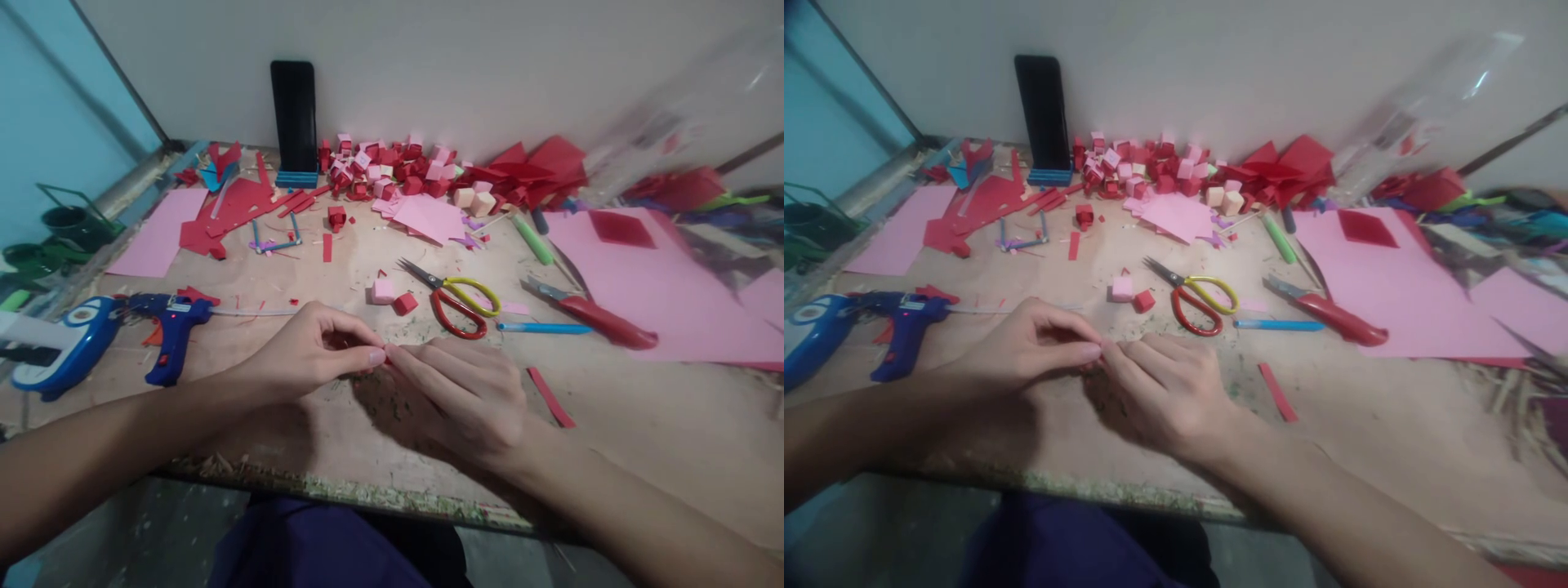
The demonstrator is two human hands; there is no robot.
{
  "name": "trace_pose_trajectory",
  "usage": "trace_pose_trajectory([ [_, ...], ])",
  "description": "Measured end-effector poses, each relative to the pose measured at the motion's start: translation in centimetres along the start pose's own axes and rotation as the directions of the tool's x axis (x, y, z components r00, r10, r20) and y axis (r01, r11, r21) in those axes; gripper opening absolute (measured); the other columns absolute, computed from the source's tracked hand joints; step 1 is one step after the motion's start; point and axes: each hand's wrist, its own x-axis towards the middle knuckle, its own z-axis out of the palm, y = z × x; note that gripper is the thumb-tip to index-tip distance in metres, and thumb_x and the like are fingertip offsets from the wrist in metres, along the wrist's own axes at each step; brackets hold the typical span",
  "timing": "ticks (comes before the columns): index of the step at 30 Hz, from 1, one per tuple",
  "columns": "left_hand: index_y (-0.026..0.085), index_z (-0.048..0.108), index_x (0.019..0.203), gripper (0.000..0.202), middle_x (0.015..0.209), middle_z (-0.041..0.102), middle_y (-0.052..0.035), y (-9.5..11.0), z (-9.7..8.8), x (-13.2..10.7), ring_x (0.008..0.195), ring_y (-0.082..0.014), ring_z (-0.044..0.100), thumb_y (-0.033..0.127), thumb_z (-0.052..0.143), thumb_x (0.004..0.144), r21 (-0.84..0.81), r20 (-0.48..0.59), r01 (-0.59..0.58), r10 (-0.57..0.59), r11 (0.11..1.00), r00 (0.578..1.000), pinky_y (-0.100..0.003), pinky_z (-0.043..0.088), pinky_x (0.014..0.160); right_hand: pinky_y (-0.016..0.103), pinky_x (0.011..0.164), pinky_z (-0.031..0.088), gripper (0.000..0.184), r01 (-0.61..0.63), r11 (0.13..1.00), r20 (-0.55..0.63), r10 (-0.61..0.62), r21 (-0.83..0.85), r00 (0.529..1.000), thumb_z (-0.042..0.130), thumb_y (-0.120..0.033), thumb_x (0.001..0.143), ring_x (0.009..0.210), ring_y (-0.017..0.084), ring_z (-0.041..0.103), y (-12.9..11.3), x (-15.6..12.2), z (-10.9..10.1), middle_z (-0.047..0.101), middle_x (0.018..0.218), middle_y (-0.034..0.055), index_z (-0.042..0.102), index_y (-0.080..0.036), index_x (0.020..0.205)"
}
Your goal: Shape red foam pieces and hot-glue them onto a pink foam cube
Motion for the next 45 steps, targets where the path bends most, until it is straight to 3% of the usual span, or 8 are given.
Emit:
trace_pose_trajectory([
  [9,0.014,0.078,0.075,0.006,0.071,0.076,-0.0023,0.21,0.03,0.24,0.065,-0.0133,0.068,0.02,0.076,0.075,0.007,-0.127,-0.005,0.006,1.0,0.992,-0.022,0.054,0.063,0.026,0.053,0.045,0.007,-0.276,0.945,0.064,0.269,0.178,0.961,0.065,-0.017,0.096,0.058,0.013,0.064,0.07,-0.22,0.07,0.072,0.072,0.0034,0.071,-0.015,0.093],
  [17,0.014,0.077,0.074,0.007,0.071,0.076,-0.0024,0.23,0.19,0.38,0.065,-0.014,0.069,0.021,0.077,0.075,-0.037,-0.11,0.027,-0.03,0.999,0.993,-0.024,0.056,0.064,0.024,0.051,0.043,0.01,-0.212,0.962,0.047,0.207,0.174,0.977,0.06,-0.012,0.095,0.056,0.011,0.06,0.17,-0.1,-0.04,0.071,0.072,0.0024,0.07,-0.015,0.095],
  [24,0.013,0.076,0.083,0.006,0.069,0.076,-0.0024,0.15,0.18,0.28,0.064,-0.013,0.072,0.019,0.078,0.08,-0.223,-0.05,0.112,-0.126,0.968,0.991,-0.022,0.057,0.065,0.024,0.049,0.039,0.013,-0.203,0.964,0.052,0.197,0.172,0.979,0.059,-0.01,0.096,0.054,0.01,0.055,0.33,-0.25,-0.04,0.067,0.069,0.0019,0.072,-0.014,0.095],
  [28,0.014,0.076,0.094,0.017,0.075,0.077,-0.0026,-0.04,-0.08,0.39,0.069,-0.0131,0.074,0.019,0.083,0.079,-0.32,-0.06,0.12,-0.147,0.94,0.987,-0.023,0.059,0.07,0.025,0.051,0.039,0.011,-0.218,0.963,0.055,0.212,0.158,0.976,0.061,-0.011,0.096,0.056,0.01,0.057,0.28,-0.38,0.12,0.068,0.071,0.002,0.072,-0.015,0.097],
  [31,0.013,0.075,0.089,0.017,0.076,0.078,-0.0042,-0.36,-0.24,0.44,0.072,-0.0139,0.074,0.021,0.085,0.078,-0.349,-0.068,0.112,-0.145,0.93,0.987,-0.025,0.061,0.074,0.025,0.053,0.042,0.01,-0.2,0.965,0.043,0.196,0.168,0.98,0.063,-0.011,0.095,0.059,0.012,0.061,0.22,-0.43,0.26,0.07,0.075,0.0031,0.071,-0.014,0.1],
  [38,0.013,0.075,0.079,0.019,0.072,0.076,-0.0039,-0.41,-0.14,0.31,0.07,-0.0151,0.073,0.026,0.088,0.073,-0.3,-0.098,0.102,-0.137,0.949,0.986,-0.027,0.061,0.073,0.026,0.055,0.044,0.012,-0.175,0.972,0.054,0.169,0.156,0.984,0.065,-0.009,0.094,0.063,0.013,0.066,0.25,-0.77,0.4,0.075,0.08,0.0036,0.071,-0.016,0.102],
  [45,0.013,0.075,0.071,0.027,0.067,0.076,-0.0035,0.35,0.42,0.25,0.066,-0.0157,0.072,0.032,0.093,0.065,-0.196,-0.179,0.074,-0.109,0.978,0.978,-0.026,0.061,0.067,0.024,0.051,0.04,0.008,-0.239,0.95,0.061,0.232,0.201,0.971,0.064,-0.011,0.095,0.055,0.011,0.059,0.05,-0.57,0.42,0.069,0.07,0.0012,0.072,-0.015,0.094],
])
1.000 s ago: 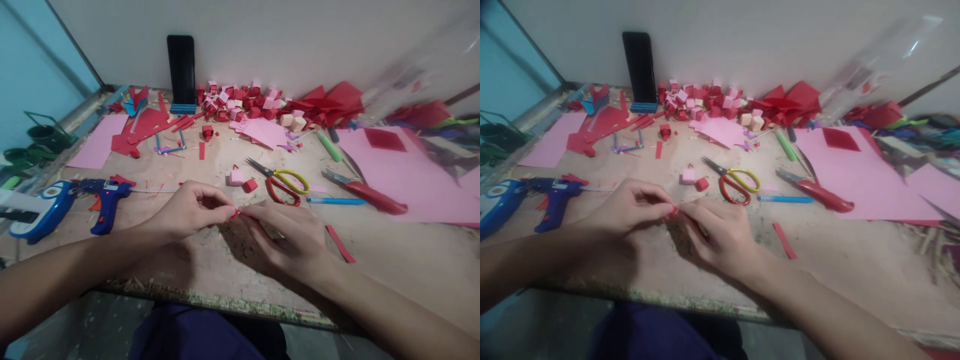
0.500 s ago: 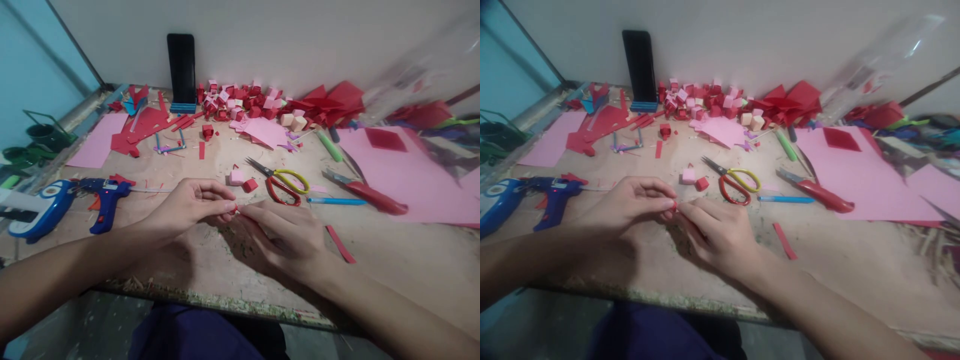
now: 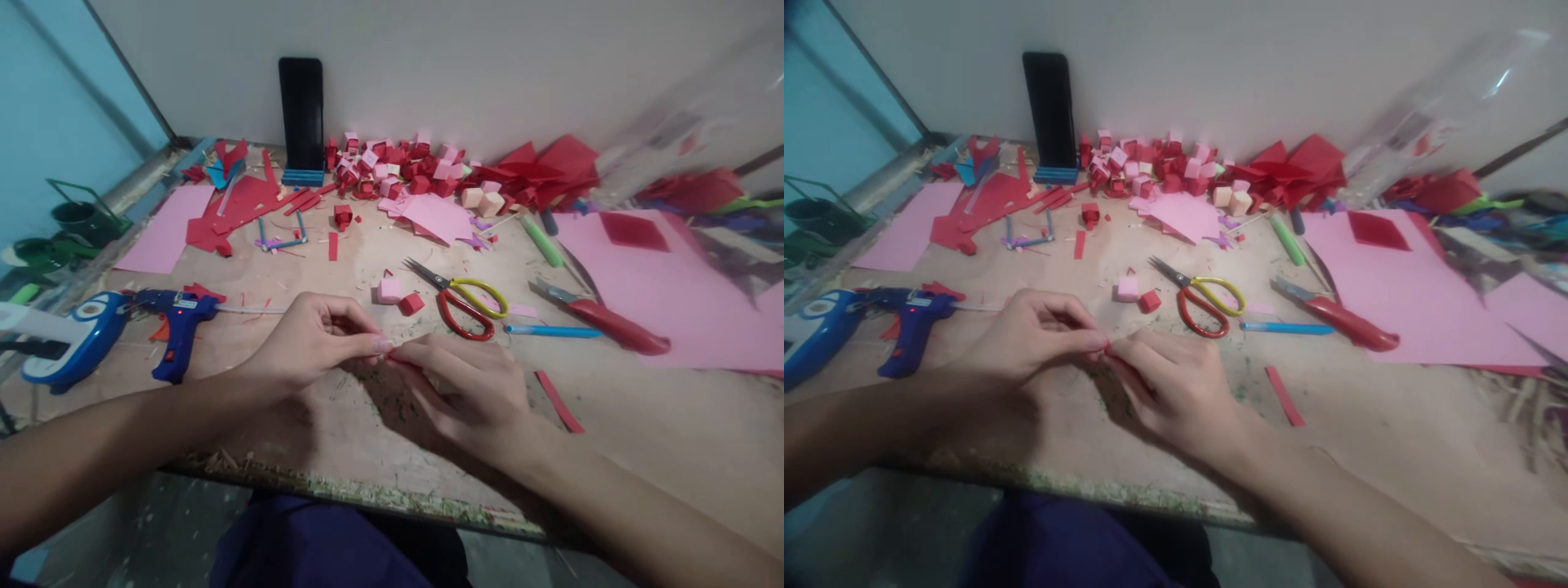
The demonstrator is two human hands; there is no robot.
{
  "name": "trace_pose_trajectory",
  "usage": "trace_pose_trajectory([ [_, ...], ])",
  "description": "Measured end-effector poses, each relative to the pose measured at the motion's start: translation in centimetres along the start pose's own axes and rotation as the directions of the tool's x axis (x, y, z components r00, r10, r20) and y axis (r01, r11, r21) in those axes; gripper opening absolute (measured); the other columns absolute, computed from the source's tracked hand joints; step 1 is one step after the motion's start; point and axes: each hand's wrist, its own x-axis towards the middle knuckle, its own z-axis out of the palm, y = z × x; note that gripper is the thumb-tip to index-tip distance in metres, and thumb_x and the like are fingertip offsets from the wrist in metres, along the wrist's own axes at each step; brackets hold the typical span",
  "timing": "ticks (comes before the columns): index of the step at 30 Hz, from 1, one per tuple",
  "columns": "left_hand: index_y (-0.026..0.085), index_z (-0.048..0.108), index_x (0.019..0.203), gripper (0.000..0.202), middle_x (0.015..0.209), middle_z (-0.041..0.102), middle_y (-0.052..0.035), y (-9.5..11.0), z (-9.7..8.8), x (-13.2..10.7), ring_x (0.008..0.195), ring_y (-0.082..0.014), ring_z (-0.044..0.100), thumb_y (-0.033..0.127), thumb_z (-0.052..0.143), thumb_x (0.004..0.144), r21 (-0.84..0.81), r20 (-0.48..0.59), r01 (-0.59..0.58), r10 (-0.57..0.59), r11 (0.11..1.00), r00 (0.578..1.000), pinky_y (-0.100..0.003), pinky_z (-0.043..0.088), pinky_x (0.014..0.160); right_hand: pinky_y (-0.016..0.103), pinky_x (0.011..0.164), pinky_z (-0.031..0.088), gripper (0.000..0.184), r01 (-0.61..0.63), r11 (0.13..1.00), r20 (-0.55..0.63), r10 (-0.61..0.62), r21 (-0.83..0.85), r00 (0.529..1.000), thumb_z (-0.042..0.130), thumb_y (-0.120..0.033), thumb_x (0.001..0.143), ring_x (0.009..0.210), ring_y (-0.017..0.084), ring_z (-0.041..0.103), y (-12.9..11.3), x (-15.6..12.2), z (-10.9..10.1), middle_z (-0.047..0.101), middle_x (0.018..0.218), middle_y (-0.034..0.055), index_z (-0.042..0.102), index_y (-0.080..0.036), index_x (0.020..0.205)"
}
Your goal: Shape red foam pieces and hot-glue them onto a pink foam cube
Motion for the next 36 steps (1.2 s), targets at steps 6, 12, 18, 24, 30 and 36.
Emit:
trace_pose_trajectory([
  [6,0.014,0.08,0.073,0.018,0.072,0.079,-0.0052,0.0,-0.2,-0.1,0.07,-0.02,0.075,0.029,0.089,0.069,0.131,0.002,-0.073,0.073,0.989,0.997,-0.027,0.062,0.066,0.023,0.051,0.045,0.007,-0.148,0.986,0.022,0.146,0.081,0.989,0.067,-0.019,0.095,0.054,0.011,0.063,-0.5,0.4,-0.3,0.072,0.069,-0.0002,0.072,-0.019,0.09],
  [12,0.015,0.082,0.081,0.011,0.081,0.081,-0.0052,0.4,-0.4,-0.4,0.078,-0.0204,0.077,0.021,0.085,0.073,0.206,0.064,-0.154,0.144,0.966,0.988,-0.026,0.062,0.072,0.024,0.05,0.043,0.01,-0.062,0.998,0.053,0.063,-0.022,0.997,0.066,-0.019,0.096,0.053,0.011,0.064,-0.3,0.6,-0.8,0.073,0.069,-0.0001,0.07,-0.019,0.088],
  [18,0.014,0.081,0.079,0.006,0.079,0.08,-0.0048,0.3,-0.5,-0.3,0.075,-0.0176,0.075,0.019,0.082,0.075,0.26,0.073,-0.169,0.155,0.951,0.985,-0.023,0.06,0.07,0.025,0.048,0.039,0.009,-0.035,0.999,0.05,0.036,-0.017,0.998,0.066,-0.018,0.095,0.05,0.011,0.058,-0.1,0.4,-0.5,0.067,0.064,-0.0008,0.07,-0.017,0.086],
  [24,0.013,0.08,0.078,0.006,0.077,0.079,-0.0054,0.1,-0.8,0.0,0.073,-0.0171,0.074,0.018,0.08,0.074,0.273,0.078,-0.145,0.128,0.951,0.989,-0.024,0.058,0.069,0.025,0.048,0.039,0.007,-0.03,0.999,0.097,0.025,0.046,0.995,0.064,-0.016,0.093,0.05,0.011,0.055,-0.1,0.4,-0.3,0.063,0.062,-0.0015,0.071,-0.016,0.093],
  [30,0.013,0.078,0.073,0.011,0.074,0.078,-0.0054,-0.2,-1.0,0.3,0.069,-0.0155,0.071,0.02,0.085,0.07,0.227,0.112,-0.091,0.067,0.97,0.991,-0.023,0.055,0.064,0.025,0.05,0.038,0.01,-0.014,1.0,0.11,0.011,0.023,0.994,0.063,-0.015,0.095,0.05,0.009,0.054,0.5,0.0,-0.2,0.062,0.061,-0.0024,0.071,-0.015,0.089],
  [36,0.011,0.076,0.074,0.008,0.074,0.078,-0.0047,0.1,-0.6,0.1,0.07,-0.0148,0.072,0.016,0.081,0.071,0.276,0.112,-0.072,0.042,0.959,0.993,-0.022,0.056,0.067,0.026,0.05,0.037,0.011,-0.007,1.0,0.129,0.004,0.02,0.992,0.066,-0.018,0.095,0.05,0.01,0.056,0.7,-0.2,0.0,0.062,0.061,-0.0013,0.072,-0.014,0.087],
])
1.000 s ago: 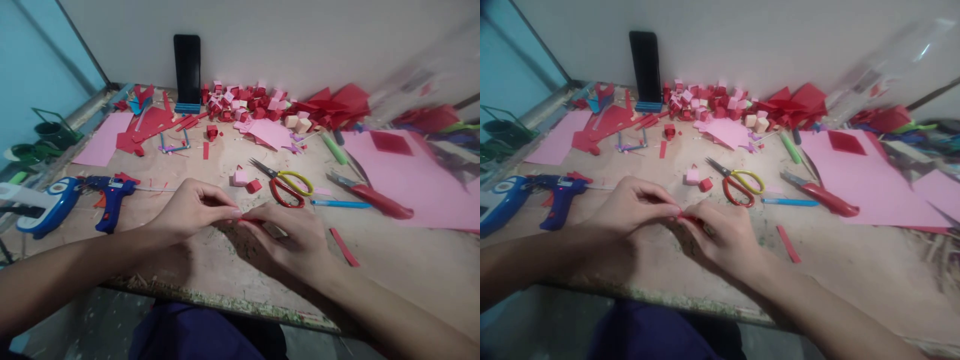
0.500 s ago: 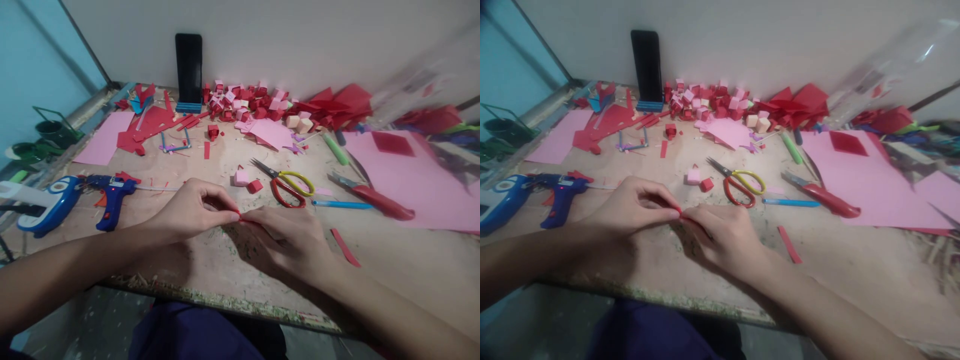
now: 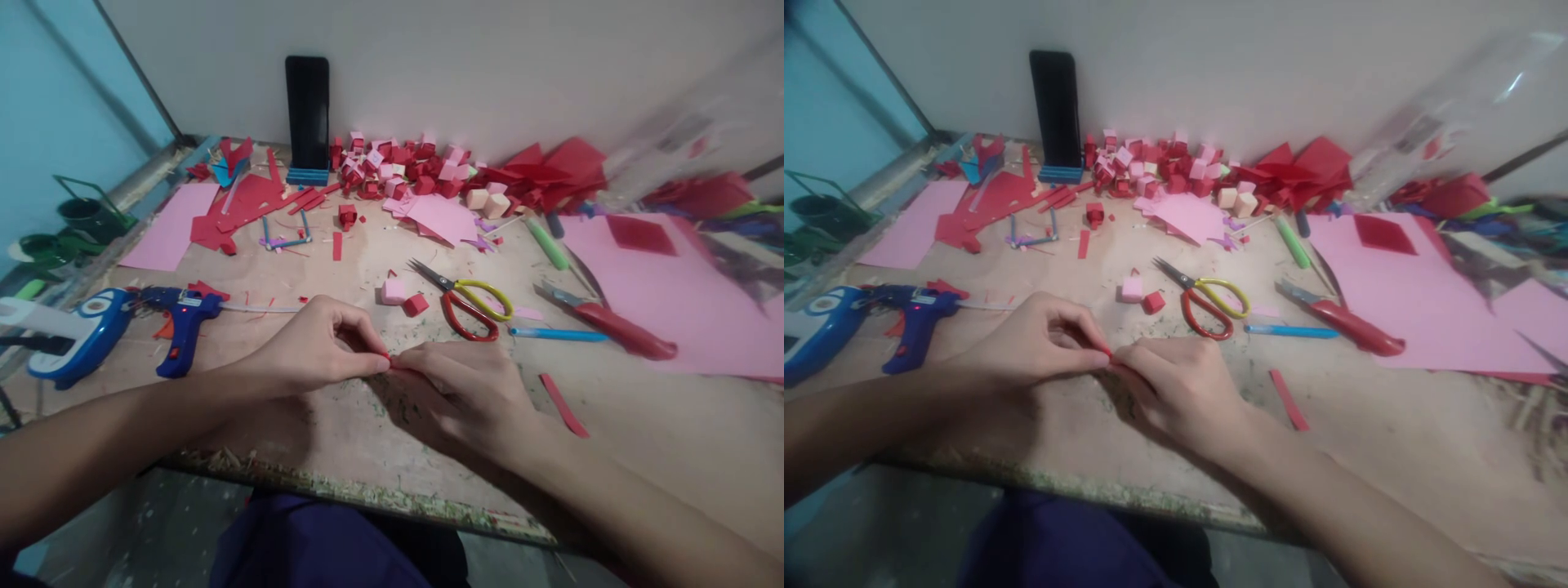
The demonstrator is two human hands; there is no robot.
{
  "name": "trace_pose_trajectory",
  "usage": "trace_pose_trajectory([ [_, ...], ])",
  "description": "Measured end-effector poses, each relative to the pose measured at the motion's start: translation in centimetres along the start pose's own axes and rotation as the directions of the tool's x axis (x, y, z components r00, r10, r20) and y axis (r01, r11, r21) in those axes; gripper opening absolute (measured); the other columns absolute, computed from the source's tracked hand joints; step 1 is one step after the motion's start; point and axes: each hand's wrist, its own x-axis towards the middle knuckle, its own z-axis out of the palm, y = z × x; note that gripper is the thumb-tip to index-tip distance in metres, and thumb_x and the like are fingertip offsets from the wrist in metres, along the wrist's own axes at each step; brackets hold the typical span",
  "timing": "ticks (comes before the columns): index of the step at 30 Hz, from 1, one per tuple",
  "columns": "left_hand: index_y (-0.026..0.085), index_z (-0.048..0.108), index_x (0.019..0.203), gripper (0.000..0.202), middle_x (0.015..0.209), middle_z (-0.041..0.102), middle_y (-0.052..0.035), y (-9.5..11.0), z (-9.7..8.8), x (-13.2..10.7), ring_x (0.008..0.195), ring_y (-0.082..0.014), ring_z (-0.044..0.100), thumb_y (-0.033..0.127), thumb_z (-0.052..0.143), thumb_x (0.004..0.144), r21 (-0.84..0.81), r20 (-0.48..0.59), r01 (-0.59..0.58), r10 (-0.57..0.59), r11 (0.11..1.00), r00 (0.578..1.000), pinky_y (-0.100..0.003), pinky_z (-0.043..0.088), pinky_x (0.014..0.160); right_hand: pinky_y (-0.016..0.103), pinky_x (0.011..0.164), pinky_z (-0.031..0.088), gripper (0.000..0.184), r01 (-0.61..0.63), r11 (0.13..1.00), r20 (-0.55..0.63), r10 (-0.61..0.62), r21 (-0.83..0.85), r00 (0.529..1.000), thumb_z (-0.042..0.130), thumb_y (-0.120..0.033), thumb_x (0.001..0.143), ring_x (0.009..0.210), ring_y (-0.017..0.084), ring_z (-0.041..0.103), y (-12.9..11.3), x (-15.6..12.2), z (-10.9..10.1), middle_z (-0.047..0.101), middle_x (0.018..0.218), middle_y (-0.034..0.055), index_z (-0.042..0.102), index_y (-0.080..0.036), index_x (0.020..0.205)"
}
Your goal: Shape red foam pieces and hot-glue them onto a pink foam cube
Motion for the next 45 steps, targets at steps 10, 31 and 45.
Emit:
trace_pose_trajectory([
  [10,0.011,0.077,0.076,0.004,0.072,0.076,-0.0031,0.4,0.0,-0.2,0.067,-0.0131,0.07,0.012,0.077,0.073,0.053,0.003,-0.006,0.005,0.999,1.0,-0.02,0.055,0.063,0.026,0.051,0.04,0.011,-0.003,0.999,0.076,-0.001,0.054,0.997,0.063,-0.016,0.096,0.053,0.012,0.058,-0.3,0.6,-0.7,0.065,0.064,0.0009,0.073,-0.013,0.092],
  [31,0.012,0.078,0.076,0.008,0.078,0.08,-0.006,-0.1,0.0,-0.2,0.072,-0.0171,0.073,0.012,0.083,0.07,0.029,0.029,-0.034,0.034,0.999,0.999,-0.024,0.058,0.067,0.025,0.051,0.04,0.017,0.016,0.999,0.07,-0.018,0.027,0.997,0.057,-0.015,0.097,0.054,0.012,0.059,-0.1,0.5,-0.5,0.066,0.065,0.0035,0.072,-0.011,0.091],
  [45,0.011,0.077,0.076,0.004,0.075,0.078,-0.0058,-0.3,0.3,-0.5,0.068,-0.0159,0.071,0.015,0.078,0.075,0.084,-0.016,-0.133,0.135,0.988,0.991,-0.023,0.056,0.062,0.025,0.056,0.046,0.015,-0.057,0.997,0.076,0.053,0.052,0.996,0.057,-0.016,0.098,0.06,0.013,0.064,-0.5,0.9,-1.4,0.071,0.073,0.0042,0.071,-0.015,0.095],
])
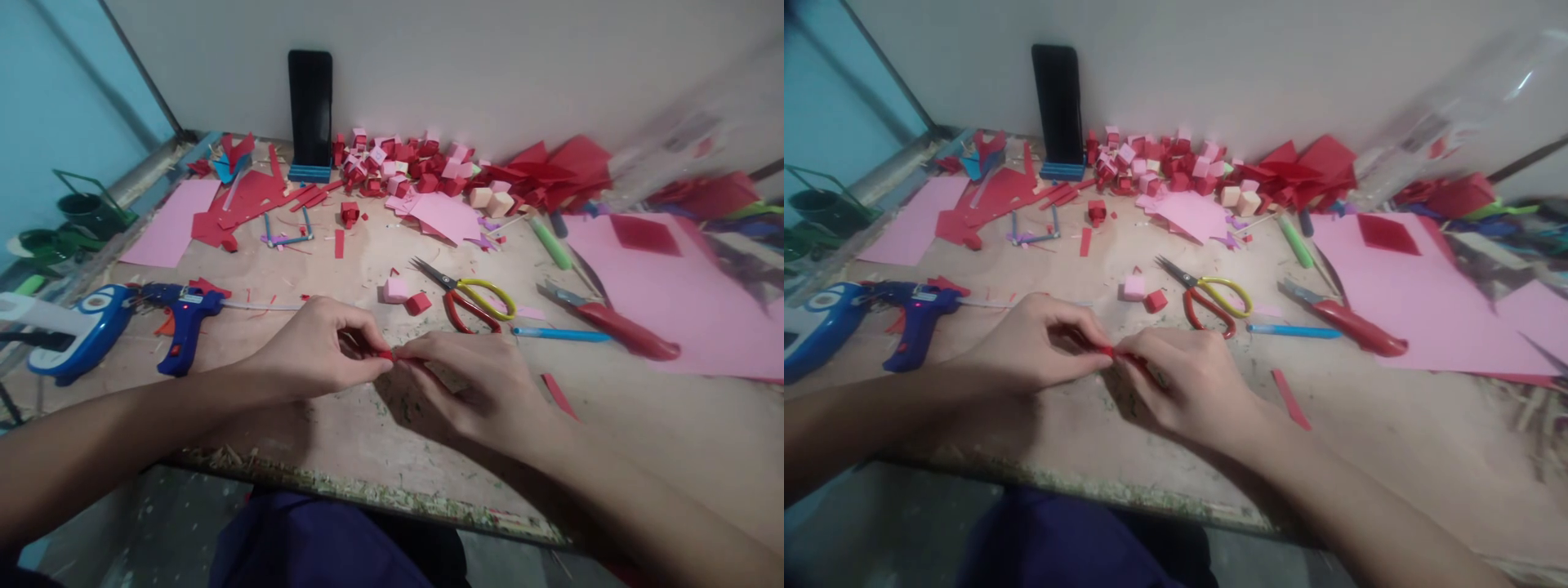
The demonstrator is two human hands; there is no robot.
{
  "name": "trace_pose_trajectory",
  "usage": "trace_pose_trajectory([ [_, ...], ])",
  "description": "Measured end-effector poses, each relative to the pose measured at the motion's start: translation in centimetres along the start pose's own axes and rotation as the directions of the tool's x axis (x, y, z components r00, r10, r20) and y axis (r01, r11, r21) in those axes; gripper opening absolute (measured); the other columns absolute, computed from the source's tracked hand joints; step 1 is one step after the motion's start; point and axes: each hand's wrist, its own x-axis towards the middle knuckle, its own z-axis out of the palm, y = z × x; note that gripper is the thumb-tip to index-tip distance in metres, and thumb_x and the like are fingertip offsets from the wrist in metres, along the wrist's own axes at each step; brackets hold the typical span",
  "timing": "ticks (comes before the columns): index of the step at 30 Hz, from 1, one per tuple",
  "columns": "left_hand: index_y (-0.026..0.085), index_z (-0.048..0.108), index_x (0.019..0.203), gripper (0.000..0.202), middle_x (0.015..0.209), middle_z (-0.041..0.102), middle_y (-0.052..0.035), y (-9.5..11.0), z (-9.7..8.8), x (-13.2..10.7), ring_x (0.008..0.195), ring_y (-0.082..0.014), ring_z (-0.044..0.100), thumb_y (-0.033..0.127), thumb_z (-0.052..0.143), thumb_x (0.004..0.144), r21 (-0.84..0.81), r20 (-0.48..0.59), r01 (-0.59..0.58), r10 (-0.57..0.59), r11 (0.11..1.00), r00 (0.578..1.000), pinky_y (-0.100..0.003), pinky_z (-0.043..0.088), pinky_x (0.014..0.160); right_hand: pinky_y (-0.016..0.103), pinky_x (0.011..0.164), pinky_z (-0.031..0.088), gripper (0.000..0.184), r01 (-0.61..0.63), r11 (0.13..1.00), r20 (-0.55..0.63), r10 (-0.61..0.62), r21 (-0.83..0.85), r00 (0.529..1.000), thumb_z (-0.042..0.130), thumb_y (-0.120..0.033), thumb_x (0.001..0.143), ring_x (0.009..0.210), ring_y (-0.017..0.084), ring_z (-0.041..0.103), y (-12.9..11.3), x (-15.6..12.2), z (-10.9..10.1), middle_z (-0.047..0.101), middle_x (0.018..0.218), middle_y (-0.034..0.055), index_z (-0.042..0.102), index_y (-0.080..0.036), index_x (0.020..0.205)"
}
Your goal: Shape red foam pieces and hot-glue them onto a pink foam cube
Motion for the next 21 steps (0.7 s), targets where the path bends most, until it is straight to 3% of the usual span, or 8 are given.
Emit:
trace_pose_trajectory([
  [9,0.017,0.084,0.091,0.017,0.086,0.082,-0.0046,-0.2,0.05,0.15,0.079,-0.0183,0.076,0.018,0.085,0.074,-0.077,-0.018,-0.016,0.015,0.997,1.0,-0.024,0.061,0.072,0.025,0.055,0.047,0.011,0.023,0.997,-0.084,-0.03,-0.076,0.996,0.058,-0.016,0.097,0.057,0.012,0.063,0.16,-0.25,0.4,0.07,0.07,0.0014,0.067,-0.018,0.091],
  [16,0.016,0.084,0.084,0.004,0.083,0.082,-0.0045,0.08,0.02,-0.47,0.073,-0.0156,0.074,0.016,0.081,0.081,0.133,-0.042,-0.254,0.262,0.958,0.964,-0.022,0.058,0.068,0.025,0.059,0.051,0.006,-0.022,0.999,-0.104,0.019,-0.028,0.994,0.062,-0.017,0.097,0.065,0.013,0.069,-0.35,-0.35,0.17,0.074,0.079,0.0027,0.067,-0.019,0.097],
  [21,0.017,0.083,0.088,0.006,0.085,0.082,-0.0032,0.0,0.03,-0.57,0.074,-0.0148,0.074,0.018,0.079,0.084,0.183,-0.065,-0.253,0.269,0.95,0.961,-0.021,0.057,0.067,0.026,0.057,0.05,0.005,-0.052,0.998,-0.12,0.05,-0.016,0.991,0.062,-0.018,0.097,0.063,0.014,0.068,-0.44,-0.29,0.22,0.074,0.078,0.0021,0.066,-0.02,0.095],
])
